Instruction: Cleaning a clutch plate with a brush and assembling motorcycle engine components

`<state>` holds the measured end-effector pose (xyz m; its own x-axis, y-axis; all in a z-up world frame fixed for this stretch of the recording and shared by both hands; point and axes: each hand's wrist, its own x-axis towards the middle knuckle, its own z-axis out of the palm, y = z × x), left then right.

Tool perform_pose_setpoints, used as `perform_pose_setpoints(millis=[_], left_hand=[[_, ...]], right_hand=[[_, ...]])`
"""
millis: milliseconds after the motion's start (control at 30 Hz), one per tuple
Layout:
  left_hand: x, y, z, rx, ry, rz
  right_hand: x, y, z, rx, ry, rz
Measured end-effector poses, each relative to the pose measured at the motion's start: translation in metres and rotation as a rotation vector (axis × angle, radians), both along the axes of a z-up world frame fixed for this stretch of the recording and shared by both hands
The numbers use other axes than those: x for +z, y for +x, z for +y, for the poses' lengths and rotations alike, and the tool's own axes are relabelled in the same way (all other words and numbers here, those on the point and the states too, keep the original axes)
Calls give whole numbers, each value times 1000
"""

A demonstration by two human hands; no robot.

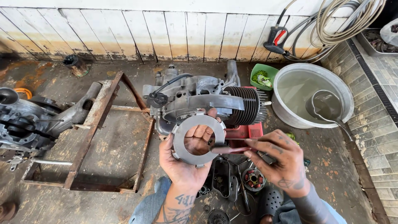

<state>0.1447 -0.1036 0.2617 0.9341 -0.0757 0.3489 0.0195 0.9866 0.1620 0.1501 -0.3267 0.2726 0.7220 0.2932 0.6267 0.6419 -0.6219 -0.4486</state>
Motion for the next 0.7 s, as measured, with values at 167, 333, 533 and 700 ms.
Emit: perform_pose_setpoints(millis=[167, 333, 533, 700], left_hand=[[5, -2, -1, -30, 23, 30], [4, -1, -1, -31, 3, 9], [0, 0, -4, -24, -7, 55], [3, -4, -7, -66, -1, 82]], right_hand=[[7, 0, -2, -119, 97, 62], [0, 1, 0, -24, -35, -56], [2, 1, -4, -66, 20, -45], [13, -2, -4, -99, 43, -56]])
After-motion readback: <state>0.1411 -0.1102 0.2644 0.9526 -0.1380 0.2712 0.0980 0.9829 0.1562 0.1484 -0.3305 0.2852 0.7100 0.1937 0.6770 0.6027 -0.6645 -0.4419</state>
